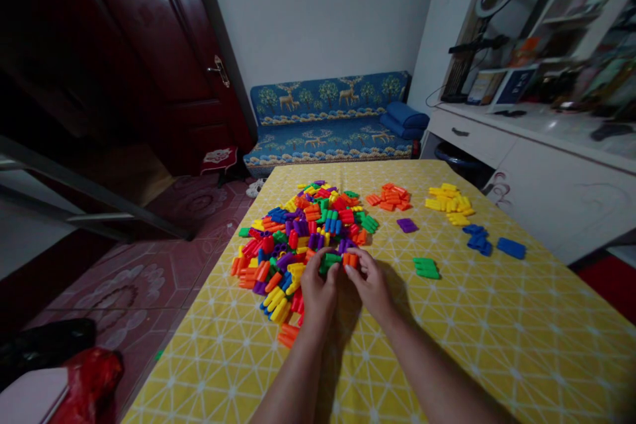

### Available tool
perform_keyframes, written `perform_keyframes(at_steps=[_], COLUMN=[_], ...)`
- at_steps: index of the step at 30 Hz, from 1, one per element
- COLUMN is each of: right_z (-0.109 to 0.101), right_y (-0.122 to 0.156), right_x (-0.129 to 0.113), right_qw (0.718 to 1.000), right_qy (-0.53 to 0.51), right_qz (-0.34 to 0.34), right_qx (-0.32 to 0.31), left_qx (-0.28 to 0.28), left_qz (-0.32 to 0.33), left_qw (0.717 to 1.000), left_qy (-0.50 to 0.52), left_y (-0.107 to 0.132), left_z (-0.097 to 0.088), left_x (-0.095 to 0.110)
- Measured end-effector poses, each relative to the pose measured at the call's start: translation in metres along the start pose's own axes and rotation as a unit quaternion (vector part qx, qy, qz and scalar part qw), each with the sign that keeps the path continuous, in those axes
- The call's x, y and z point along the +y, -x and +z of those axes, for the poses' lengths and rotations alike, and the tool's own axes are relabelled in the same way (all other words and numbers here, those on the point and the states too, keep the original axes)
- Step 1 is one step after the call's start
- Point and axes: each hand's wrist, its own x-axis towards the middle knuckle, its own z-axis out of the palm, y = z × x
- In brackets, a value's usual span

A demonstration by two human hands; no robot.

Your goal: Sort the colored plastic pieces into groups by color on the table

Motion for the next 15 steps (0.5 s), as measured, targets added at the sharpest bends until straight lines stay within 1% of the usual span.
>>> perform_keyframes(at_steps=[2,5,8,11,13,15], right_z=[-0.0011,-0.0017,-0.0003,0.0003,-0.0009,-0.0028], right_y=[0.0001,0.0001,-0.0003,-0.0005,-0.0007,-0.0011], right_x=[-0.0024,-0.0036,-0.0026,-0.002,-0.0032,-0.006], right_qw=[1.0,0.997,0.992,0.988,0.989,0.992], right_qy=[-0.022,-0.061,-0.109,-0.132,-0.117,-0.096], right_qz=[0.021,0.049,0.06,0.065,0.06,0.047], right_qx=[0.004,0.001,-0.024,-0.051,-0.068,-0.067], left_qx=[0.017,0.036,0.023,-0.003,-0.019,-0.037], left_qz=[-0.052,-0.103,-0.143,-0.155,-0.139,-0.115], left_qw=[0.996,0.978,0.96,0.958,0.967,0.975], left_qy=[0.074,0.176,0.238,0.239,0.213,0.189], left_y=[-0.0012,-0.0022,-0.0028,-0.0037,-0.0044,-0.0049], left_z=[0.0003,0.001,0.002,0.0027,0.0028,0.0027], left_x=[0.0007,0.004,0.0073,0.0083,0.0085,0.0096])
